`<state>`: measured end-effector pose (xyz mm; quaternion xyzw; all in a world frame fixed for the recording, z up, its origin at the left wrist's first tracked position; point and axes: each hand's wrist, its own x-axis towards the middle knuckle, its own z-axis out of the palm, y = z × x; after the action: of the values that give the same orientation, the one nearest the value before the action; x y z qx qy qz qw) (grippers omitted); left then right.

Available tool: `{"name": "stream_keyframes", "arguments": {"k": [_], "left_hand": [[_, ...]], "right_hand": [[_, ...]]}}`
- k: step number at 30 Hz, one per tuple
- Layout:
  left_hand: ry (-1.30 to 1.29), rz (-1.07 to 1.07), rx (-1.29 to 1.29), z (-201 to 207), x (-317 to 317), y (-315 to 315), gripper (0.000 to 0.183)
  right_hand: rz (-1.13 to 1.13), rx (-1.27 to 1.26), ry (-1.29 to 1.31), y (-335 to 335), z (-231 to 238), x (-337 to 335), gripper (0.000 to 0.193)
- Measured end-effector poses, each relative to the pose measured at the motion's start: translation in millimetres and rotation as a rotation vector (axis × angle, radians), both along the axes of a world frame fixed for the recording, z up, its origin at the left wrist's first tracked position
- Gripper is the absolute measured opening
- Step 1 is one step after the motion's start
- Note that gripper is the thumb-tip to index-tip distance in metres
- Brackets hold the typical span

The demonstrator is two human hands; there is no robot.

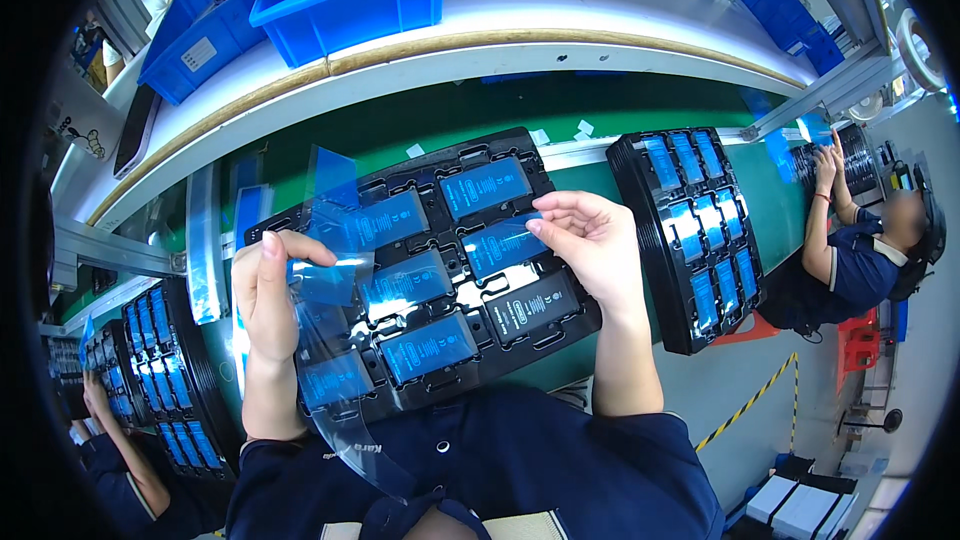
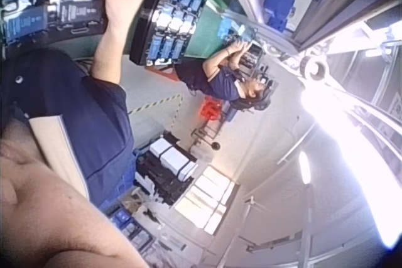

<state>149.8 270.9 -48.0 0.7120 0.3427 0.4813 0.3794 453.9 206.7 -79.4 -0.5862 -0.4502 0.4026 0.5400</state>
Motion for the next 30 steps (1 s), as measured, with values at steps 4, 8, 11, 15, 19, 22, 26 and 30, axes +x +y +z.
{"name": "stream_keyframes", "arguments": {"k": [4, 8, 11, 15, 19, 22, 26, 30], "left_hand": [[-0.005, -0.003, 0.009, 0, 1, 0, 0.050], [0.006, -0.013, 0.012, 1, 0, 0, 0.048], [0.086, -0.009, -0.030, 6, 0, -2, 0.050], [0.127, -0.036, -0.066, 9, -2, -3, 0.039], [0.088, -0.131, 0.017, 1, 2, -1, 0.006], [0.148, -0.213, -0.042, 6, 6, -5, 0.010], [0.155, -0.341, -0.001, 4, 11, -8, 0.029], [0.246, -0.469, 0.104, 3, 11, -10, 0.058]], "right_hand": [[-0.003, -0.007, 0.000, 0, -1, 0, 0.022], [-0.005, -0.008, -0.041, 0, -4, 1, 0.022], [-0.013, 0.000, -0.050, 0, -5, 0, 0.022], [-0.023, 0.015, -0.073, 1, -9, -1, 0.022], [-0.040, 0.043, -0.206, 1, -12, -4, 0.023], [-0.058, 0.061, -0.648, -3, 4, -14, 0.030], [0.060, 0.239, -0.616, -20, 26, -36, 0.045], [0.348, 0.452, -0.520, -17, 32, -72, 0.051]]}}
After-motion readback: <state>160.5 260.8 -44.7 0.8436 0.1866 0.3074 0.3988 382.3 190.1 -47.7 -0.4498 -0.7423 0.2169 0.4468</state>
